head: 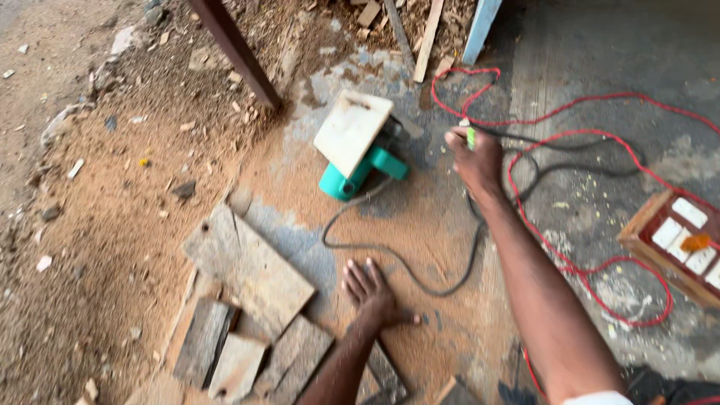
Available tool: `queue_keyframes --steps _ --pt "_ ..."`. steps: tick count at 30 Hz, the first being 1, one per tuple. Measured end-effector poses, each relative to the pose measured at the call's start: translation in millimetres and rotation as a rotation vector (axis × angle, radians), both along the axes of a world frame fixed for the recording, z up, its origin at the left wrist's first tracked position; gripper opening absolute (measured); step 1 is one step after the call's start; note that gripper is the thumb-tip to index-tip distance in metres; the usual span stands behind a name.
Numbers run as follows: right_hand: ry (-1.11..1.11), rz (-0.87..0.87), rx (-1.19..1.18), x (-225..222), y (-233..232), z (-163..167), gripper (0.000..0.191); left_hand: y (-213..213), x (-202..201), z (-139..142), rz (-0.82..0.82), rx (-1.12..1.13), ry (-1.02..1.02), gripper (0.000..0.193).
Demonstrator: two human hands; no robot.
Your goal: The person measures and marks small wooden blocks with a tape measure and pencil, then uses a circular saw to cut them. The person repeats this process for several pieces, stacking the cut blocks on the ground.
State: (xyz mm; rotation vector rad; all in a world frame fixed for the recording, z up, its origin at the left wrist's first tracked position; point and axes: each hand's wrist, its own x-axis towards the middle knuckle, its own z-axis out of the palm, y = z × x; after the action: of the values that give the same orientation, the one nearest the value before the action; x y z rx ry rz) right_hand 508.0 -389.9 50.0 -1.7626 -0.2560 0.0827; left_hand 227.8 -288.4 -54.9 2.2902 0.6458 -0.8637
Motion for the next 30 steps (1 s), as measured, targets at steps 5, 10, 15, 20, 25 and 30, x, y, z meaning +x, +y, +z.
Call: queue_keyframes --steps 5,10,15,20,25,30 --pt "-0.447 -0.195 -0.420 109 97 -11 0.033 3 -5 -4 0.050 0.020 -0.197 0.177" --pt "-0.289 -0.231 -0.661 178 155 -30 0.051 -2 12 -29 0.036 0.718 -0.466 0.099" --pt "-0.232 -0.211 -0.421 211 162 -48 0.030 -4 17 -44 0.171 1.032 -0.790 0.047" --pt "0.327 0.094 0.604 181 120 -33 0.052 -11 6 -31 0.085 0.759 -0.555 0.057" --pt "0.475 0.434 1.017 73 30 7 0.053 -2 4 -17 0.027 0.286 -0.185 0.120" --pt "0.581 0.481 1.029 -61 -66 29 0.054 -2 -8 -10 0.015 0.057 -0.119 0.176"
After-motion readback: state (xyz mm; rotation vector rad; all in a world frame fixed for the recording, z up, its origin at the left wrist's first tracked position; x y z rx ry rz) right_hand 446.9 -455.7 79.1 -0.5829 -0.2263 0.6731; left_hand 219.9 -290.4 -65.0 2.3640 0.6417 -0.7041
